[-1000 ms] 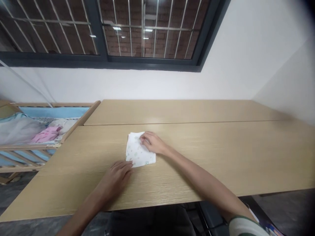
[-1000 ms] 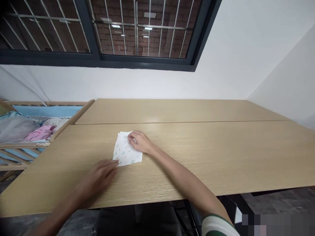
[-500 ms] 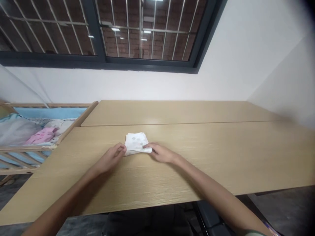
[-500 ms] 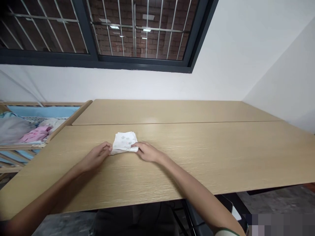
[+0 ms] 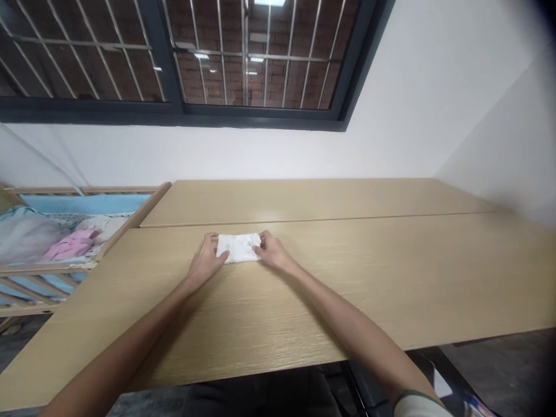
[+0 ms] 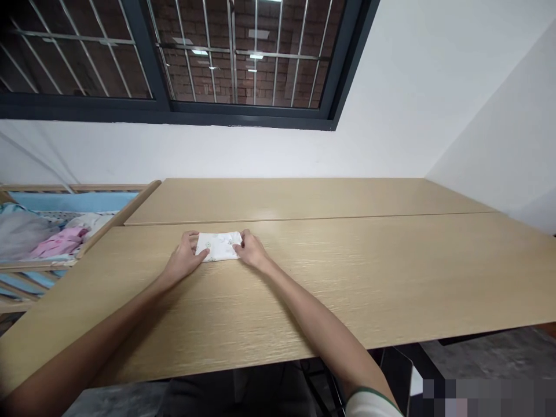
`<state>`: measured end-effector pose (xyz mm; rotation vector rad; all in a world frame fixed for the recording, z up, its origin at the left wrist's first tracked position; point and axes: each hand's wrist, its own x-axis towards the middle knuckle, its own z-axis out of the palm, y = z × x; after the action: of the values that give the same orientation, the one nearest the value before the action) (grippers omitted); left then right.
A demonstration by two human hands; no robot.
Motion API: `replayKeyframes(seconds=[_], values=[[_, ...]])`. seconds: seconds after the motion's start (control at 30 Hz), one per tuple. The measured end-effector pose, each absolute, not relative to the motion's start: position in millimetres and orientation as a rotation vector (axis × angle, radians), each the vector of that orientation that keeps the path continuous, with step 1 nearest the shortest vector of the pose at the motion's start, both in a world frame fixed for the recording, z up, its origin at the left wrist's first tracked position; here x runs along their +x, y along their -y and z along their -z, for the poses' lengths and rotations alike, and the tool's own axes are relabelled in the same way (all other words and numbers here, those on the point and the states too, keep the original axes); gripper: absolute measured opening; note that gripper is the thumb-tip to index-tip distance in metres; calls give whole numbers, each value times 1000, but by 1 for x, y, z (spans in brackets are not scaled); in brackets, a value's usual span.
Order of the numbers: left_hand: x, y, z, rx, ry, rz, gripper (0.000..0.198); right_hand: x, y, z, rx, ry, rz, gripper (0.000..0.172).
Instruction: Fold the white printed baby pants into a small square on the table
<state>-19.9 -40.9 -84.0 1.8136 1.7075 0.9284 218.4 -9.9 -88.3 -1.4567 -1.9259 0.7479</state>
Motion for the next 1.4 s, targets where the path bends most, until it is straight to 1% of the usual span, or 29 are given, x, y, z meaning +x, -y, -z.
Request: replayKeyframes(seconds=[0.13, 0.23, 0.33, 0.4, 0.47, 0.6, 0.77, 1.03, 1.23, 1.3, 1.4], values=[[-17, 39, 88, 1888, -1853, -894, 62, 210, 6, 91, -1536, 1832, -692, 43], [-15, 42, 88, 1985, -1890, -960, 60, 204, 18, 85, -1464, 1875, -446, 55], [-4, 47, 90, 2232, -1744, -1164, 60, 195, 33, 79, -1219, 2158, -113, 58], [8, 49, 94, 2429, -1562, -1193, 66, 188, 38, 80, -1052, 2399, -21, 59], [20, 49, 101, 2526, -1476, -1071, 72, 183, 38, 86, -988, 2545, -9, 62], [28, 44, 115, 2532, -1515, -808, 75, 181, 32, 99, -1054, 2617, -58, 65], [14, 37, 123, 2578, -1557, -689, 79, 183, 30, 98, -1052, 2642, -110, 68], [3, 34, 133, 2618, -1704, -636, 82, 202, 34, 95, -1156, 2564, -223, 67], [-10, 33, 140, 2550, -1848, -619, 89, 216, 33, 98, -1203, 2502, -302, 81], [-13, 34, 136, 2596, -1827, -675, 88, 219, 32, 100, -1238, 2464, -297, 85], [-14, 36, 126, 2772, -1662, -784, 86, 221, 34, 98, -1199, 2396, -213, 88]])
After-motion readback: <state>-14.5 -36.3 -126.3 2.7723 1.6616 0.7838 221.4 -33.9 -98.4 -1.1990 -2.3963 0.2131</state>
